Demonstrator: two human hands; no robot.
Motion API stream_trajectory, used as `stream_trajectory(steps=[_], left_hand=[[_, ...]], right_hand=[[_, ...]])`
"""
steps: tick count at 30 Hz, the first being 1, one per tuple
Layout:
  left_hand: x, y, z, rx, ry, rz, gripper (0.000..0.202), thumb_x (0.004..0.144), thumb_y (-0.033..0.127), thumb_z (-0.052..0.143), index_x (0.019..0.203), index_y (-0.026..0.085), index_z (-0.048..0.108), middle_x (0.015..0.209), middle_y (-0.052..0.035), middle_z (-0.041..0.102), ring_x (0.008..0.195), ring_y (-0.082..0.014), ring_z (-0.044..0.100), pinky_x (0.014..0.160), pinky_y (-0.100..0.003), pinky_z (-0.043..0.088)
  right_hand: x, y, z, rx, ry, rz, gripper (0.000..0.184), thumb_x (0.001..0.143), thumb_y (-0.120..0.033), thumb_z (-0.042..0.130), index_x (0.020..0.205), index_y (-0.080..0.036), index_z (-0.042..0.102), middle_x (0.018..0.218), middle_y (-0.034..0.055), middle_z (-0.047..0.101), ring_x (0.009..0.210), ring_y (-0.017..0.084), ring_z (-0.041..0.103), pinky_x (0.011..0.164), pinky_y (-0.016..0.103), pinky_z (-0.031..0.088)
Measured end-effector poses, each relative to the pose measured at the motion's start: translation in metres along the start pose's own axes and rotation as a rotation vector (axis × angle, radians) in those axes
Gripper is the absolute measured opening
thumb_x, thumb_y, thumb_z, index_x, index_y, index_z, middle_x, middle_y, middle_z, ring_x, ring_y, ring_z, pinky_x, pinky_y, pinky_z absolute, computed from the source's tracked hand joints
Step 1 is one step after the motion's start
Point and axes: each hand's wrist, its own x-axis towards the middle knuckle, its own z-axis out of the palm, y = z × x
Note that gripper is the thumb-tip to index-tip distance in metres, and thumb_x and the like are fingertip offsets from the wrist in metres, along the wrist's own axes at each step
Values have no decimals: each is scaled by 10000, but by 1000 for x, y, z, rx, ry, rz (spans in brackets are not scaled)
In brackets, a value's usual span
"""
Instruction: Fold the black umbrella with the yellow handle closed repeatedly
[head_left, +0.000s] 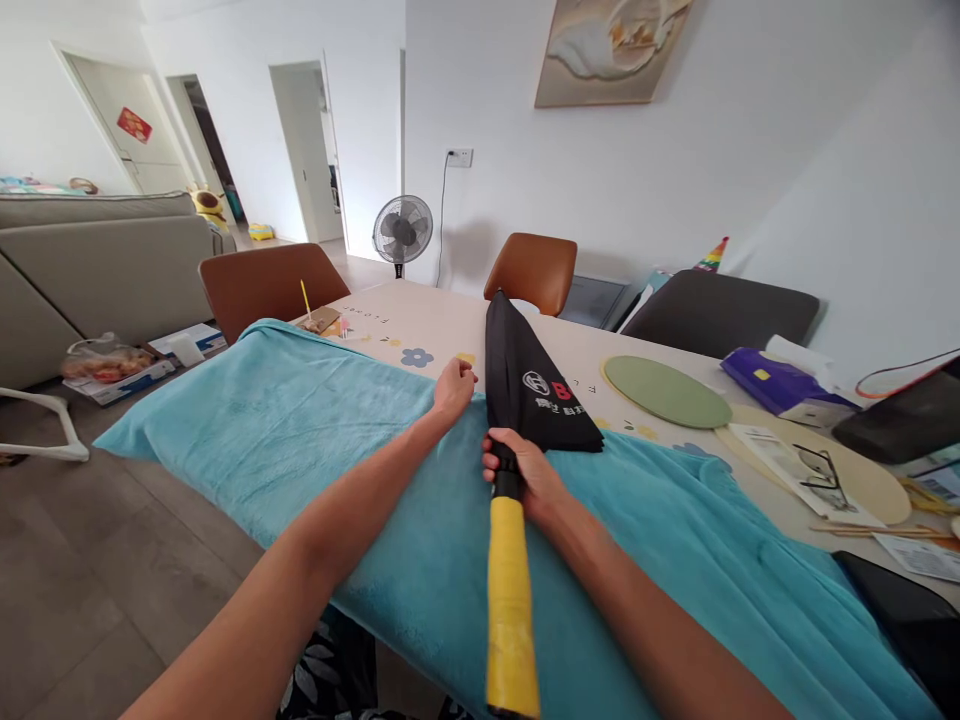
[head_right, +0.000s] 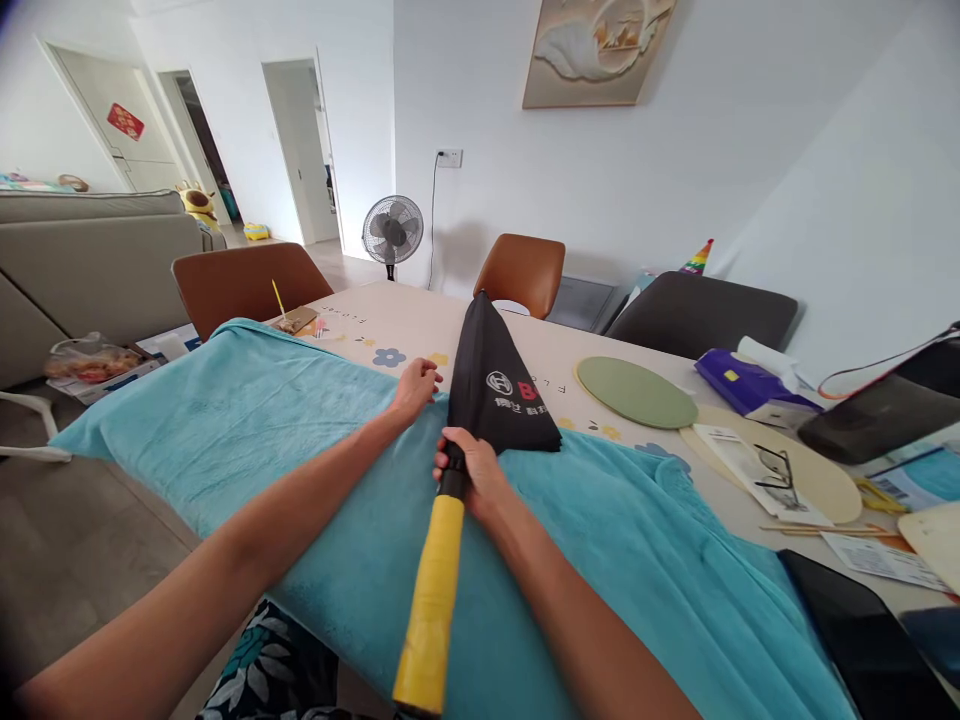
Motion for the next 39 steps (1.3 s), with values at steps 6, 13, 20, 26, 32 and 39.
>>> stream_trajectory(steps=[6,13,20,26,32,39], left_hand=[[-35,57,22,294,-83,589,273,818,139,375,967,221,588,988,-18,626,967,-150,522,859,-258,391],[-18,69,101,543,-722,713,280,655,54,542,798,246,688,929,-30,647,984,-203,528,846,-266,392],[-14,63,114,741,-656,803,211,748,137,478,754,199,679,868,-85,639,906,-228,566,815,-313,395],[-21,84,93,510,-424,814,254,830,163,371,950,196,592,975,-67,616,925,-188,554,822,-292,398],[5,101,28,32,-99,636,214,825,116,309,932,188,480,803,-10,592,681,-99,565,667,-227,453],[12,16,-56,-208,48,114,63,801,153,362,791,168,423,518,53,445,388,-49,446,384,-136,334]], right_hand=[[5,12,0,130,-85,-45,119,707,-177,616,668,-125,516,575,7,520,455,90,482,414,235,475],[8,16,-9,140,-179,-150,81,713,-188,603,709,-132,545,530,5,518,470,121,510,435,249,478],[10,17,-10,157,-172,-161,80,707,-96,573,656,-137,528,473,4,505,447,118,501,435,240,469],[5,11,-8,192,-172,-104,74,721,-147,599,713,-125,529,563,12,525,484,122,510,455,271,483],[3,8,-9,199,-164,-41,106,714,-166,623,728,-120,529,658,21,545,505,101,520,475,260,499],[1,5,-7,256,-159,6,56,766,-152,563,736,-120,529,654,22,569,500,92,525,437,225,484]])
